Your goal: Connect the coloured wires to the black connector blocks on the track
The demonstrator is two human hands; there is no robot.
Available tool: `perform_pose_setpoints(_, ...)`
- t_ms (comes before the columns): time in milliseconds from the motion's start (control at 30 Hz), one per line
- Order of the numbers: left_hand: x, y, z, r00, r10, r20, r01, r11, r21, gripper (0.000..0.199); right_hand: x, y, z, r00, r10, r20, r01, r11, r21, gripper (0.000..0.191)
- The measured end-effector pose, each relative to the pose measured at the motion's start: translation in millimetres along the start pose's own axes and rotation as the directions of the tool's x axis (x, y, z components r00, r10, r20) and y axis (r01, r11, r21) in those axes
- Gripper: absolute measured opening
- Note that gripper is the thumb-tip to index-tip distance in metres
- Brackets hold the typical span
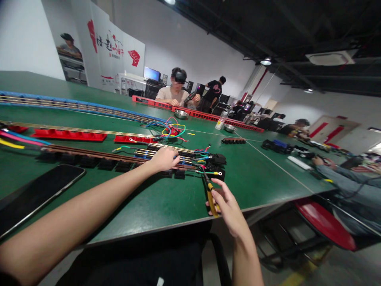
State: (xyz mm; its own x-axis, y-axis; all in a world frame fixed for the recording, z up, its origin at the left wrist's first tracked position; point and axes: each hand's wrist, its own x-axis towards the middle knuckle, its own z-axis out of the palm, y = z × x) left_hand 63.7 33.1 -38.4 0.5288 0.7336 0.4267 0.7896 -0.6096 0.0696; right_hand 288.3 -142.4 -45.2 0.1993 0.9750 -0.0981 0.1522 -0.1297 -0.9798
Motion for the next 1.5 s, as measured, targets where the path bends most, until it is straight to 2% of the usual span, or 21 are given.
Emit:
perform_pose_setpoints(200,-1,2,-4.0,1.0,-0.002,0.01,0.002,1.0,0.011,0.035,2,0,9,0.99,0.038,0.136,-0.075,0.958,0.277,0.048)
perform_pose_setpoints(300,-1,1,-2.9,1.0,-0.003,0.004,0.003,1.0,0.014,0.035,5,0,10,0.985,0.034,0.169,-0.102,0.903,0.417,0.044)
perform_pose_setpoints(433,0,0,0.6,1.0,0.0,-0.01,0.0,1.0,0.02,0.036,9,-1,9,0.978,0.106,0.178,-0.194,0.769,0.609,0.04)
perform_pose_setpoints(667,0,0,1.5,1.0,-0.005,-0.004,0.005,1.0,0.019,0.035,5,-11,23,0.95,0.265,0.167,-0.29,0.542,0.789,0.017)
perform_pose_setpoints(767,0,0,1.3,1.0,-0.005,-0.003,0.005,1.0,0.012,0.035,1,-14,30,0.924,0.342,0.168,-0.31,0.419,0.853,0.018)
perform_pose_setpoints(867,0,0,1.2,1.0,-0.007,0.0,0.007,1.0,0.013,0.035,-1,-15,35,0.921,0.352,0.164,-0.294,0.358,0.886,0.021)
perform_pose_setpoints(1167,0,0,0.7,1.0,-0.007,-0.005,0.007,1.0,0.017,0.035,-5,-10,48,0.934,0.328,0.142,-0.276,0.407,0.871,0.019)
perform_pose_setpoints(1400,0,0,1.0,1.0,-0.001,-0.01,0.001,1.0,0.018,0.036,-31,-16,63,0.969,0.181,0.17,-0.242,0.536,0.809,0.026)
perform_pose_setpoints(1500,0,0,1.2,1.0,0.002,-0.015,-0.001,1.0,0.023,0.036,-30,-18,62,0.977,0.148,0.155,-0.213,0.592,0.778,0.03)
